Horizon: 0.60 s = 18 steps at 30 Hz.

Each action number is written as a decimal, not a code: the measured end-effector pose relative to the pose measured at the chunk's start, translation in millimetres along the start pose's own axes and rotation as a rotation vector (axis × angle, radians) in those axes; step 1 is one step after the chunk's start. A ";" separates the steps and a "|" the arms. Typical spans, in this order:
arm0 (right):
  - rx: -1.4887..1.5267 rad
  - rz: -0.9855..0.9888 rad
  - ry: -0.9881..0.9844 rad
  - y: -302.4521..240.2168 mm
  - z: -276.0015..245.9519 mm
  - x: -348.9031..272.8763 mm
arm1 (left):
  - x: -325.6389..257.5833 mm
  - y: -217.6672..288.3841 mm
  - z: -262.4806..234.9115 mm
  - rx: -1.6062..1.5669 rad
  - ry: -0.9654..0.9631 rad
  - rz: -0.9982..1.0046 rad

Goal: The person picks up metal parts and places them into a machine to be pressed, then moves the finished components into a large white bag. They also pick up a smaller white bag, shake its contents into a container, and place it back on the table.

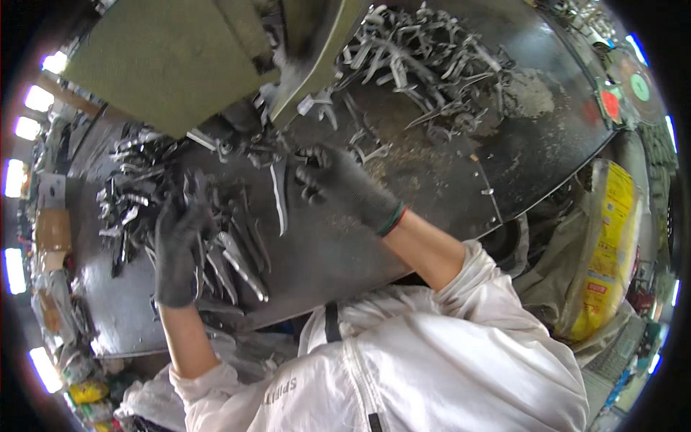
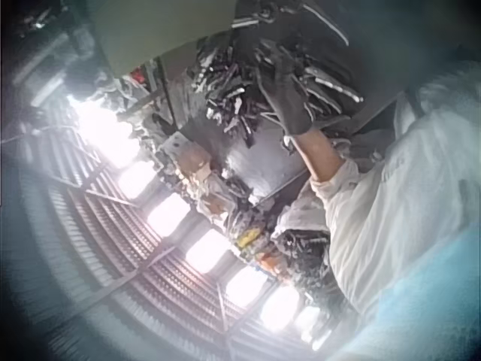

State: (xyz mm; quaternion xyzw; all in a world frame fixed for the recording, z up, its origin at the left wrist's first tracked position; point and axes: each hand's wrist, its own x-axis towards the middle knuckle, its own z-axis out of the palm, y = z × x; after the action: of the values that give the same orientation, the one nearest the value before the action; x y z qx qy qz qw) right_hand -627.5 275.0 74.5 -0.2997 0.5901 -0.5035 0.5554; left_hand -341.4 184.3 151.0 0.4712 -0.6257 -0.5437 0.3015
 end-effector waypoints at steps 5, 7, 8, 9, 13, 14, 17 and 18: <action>0.132 -0.065 0.052 -8.1 22.6 -20.6 | -23.1 35.8 66.0 -0.109 -0.337 -0.160; -0.060 -0.536 0.074 23.1 18.4 7.8 | -17.9 43.4 94.0 -0.141 -0.318 -0.154; -0.064 -0.540 0.061 10.3 12.0 11.7 | -13.4 33.0 98.1 -0.145 -0.316 -0.149; 0.023 -0.515 0.085 -5.6 -5.3 15.8 | -9.1 20.6 101.9 -0.149 -0.315 -0.144; -0.591 -0.491 0.455 -90.9 -121.3 39.0 | 8.8 -36.3 82.2 -0.130 -0.109 -0.210; -1.488 -0.472 0.709 -104.6 -155.1 53.3 | 13.3 -44.9 76.3 -0.126 -0.118 -0.206; -1.873 -0.560 0.692 -80.3 -209.2 100.1 | 6.4 -29.1 73.5 -0.027 -0.129 -0.174; -1.870 -0.565 0.677 -80.5 -215.5 103.7 | 5.3 -15.7 82.1 -0.025 -0.120 -0.183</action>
State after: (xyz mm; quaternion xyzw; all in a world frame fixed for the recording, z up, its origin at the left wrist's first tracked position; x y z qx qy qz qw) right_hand -871.5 211.5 85.8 -0.5818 0.7791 -0.0137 -0.2329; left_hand -412.4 212.6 116.5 0.4893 -0.5899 -0.6040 0.2186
